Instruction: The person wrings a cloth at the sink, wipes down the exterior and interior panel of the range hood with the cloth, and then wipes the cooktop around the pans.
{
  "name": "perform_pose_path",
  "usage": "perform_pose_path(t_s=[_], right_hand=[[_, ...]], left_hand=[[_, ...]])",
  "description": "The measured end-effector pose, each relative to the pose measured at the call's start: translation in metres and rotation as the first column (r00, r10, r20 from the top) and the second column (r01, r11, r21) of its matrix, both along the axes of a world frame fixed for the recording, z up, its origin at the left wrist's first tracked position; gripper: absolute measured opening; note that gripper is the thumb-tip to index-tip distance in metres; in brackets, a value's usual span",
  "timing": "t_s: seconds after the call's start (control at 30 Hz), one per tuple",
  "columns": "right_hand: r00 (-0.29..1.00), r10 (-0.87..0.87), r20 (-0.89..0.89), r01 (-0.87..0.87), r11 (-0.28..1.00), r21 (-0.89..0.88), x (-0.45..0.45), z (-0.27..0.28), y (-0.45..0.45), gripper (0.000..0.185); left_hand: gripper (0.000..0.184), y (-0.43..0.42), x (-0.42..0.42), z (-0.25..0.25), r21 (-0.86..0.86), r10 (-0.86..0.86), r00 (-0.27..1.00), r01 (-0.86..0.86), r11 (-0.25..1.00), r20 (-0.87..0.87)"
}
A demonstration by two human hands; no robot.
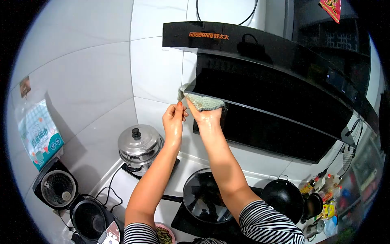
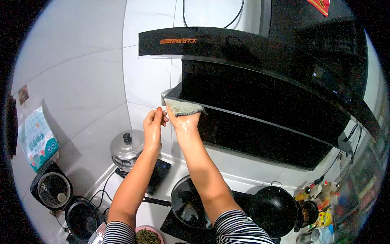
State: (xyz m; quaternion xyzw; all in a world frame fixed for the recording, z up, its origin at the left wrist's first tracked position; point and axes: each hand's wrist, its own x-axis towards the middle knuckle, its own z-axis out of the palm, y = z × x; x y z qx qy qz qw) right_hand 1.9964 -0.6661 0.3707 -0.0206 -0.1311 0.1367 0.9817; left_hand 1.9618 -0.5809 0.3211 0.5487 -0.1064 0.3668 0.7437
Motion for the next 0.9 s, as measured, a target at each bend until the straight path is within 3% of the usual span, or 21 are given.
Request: perform_pose_path(t_s=[0.1,0.23,0.4,0.47,0.5,0.6,0.7,0.9], right_hand=[[0.997,0.063,0.034,-0.067,0.988,0.137,0.024,0.009,0.011,0.037],[1.000,-0.029,0.012,0.028,0.996,0.079,0.037,0.033,0.006,0.046],[0.998,-0.065,-0.020,0.067,0.988,0.138,0.050,0.041,0.000,0.045],[0.960,-0.002,0.279,-0.082,0.954,0.288,0.090,0.028,-0.009,0.045],[0.951,-0.024,0.309,-0.067,0.957,0.281,0.093,0.028,-0.010,0.045],[0.949,-0.161,0.271,0.118,0.979,0.168,0.097,0.018,-0.017,0.044],[0.915,-0.295,0.276,0.291,0.955,0.058,0.095,0.010,-0.028,0.044],[0.771,-0.513,0.376,0.598,0.786,-0.154,0.104,-0.003,-0.082,0.042]], left_hand=[[0.037,0.002,0.001,0.005,0.036,-0.056,0.998,0.057,0.998,-0.026],[0.043,-0.005,0.012,0.010,0.010,-0.156,0.979,0.158,0.987,-0.130],[0.044,-0.015,0.016,0.023,-0.043,-0.226,0.973,0.224,0.974,-0.036],[0.043,-0.019,0.019,0.028,-0.042,-0.240,0.971,0.240,0.970,-0.007],[0.042,-0.021,0.021,0.030,-0.017,-0.237,0.972,0.237,0.971,0.004],[0.036,-0.030,0.027,0.032,-0.008,-0.218,0.976,0.218,0.976,0.017],[0.032,-0.033,0.030,0.027,-0.105,-0.176,0.984,0.172,0.980,-0.038],[0.031,-0.031,0.029,0.024,-0.103,-0.155,0.987,0.150,0.983,-0.039]])
